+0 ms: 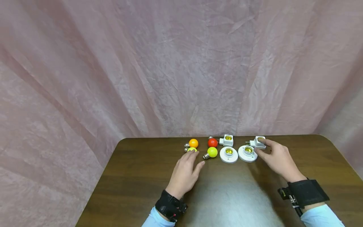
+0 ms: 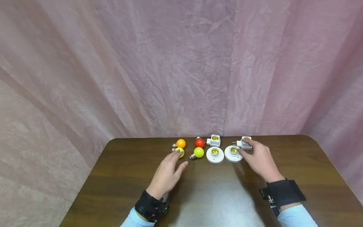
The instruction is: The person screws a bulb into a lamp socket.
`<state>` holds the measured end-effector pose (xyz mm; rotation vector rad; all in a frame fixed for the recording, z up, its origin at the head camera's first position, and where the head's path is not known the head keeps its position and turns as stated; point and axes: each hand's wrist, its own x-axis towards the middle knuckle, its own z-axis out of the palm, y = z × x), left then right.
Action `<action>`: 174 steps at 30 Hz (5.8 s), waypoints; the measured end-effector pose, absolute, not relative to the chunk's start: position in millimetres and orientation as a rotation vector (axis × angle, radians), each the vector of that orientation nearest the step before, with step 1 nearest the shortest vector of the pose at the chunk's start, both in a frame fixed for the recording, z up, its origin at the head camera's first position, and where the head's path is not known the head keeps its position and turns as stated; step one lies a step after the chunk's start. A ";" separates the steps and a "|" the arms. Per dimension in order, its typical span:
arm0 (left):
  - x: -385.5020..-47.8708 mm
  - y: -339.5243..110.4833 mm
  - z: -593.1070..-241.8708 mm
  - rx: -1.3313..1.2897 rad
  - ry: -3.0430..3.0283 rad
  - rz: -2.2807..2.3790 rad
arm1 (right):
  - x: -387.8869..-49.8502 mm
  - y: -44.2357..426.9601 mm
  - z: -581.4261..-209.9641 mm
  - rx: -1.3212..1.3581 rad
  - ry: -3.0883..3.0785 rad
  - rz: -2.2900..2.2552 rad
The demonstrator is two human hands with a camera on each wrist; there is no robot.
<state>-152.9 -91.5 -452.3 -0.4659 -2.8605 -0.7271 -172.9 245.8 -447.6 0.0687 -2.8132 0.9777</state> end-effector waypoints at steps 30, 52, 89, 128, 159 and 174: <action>-165.3 -78.6 -466.6 -0.481 -2.957 -0.622 | -231.5 279.1 -484.3 0.068 -3.013 0.945; -199.9 -105.5 -454.9 -0.465 -2.892 -0.372 | -194.2 251.9 -446.5 0.051 -2.712 1.025; -202.7 -100.7 -477.3 -0.603 -2.979 -0.190 | -152.8 162.4 -467.1 0.308 -2.633 1.341; -168.4 -58.1 -407.5 -0.713 -2.567 -1.041 | -158.3 143.2 -463.5 0.364 -2.645 1.415; -162.8 -41.7 -409.0 -0.873 -2.673 -0.985 | -160.7 136.0 -461.8 0.477 -2.592 1.251; -165.2 -38.8 -410.7 -0.828 -2.718 -0.981 | -162.6 138.8 -463.4 0.450 -2.624 1.315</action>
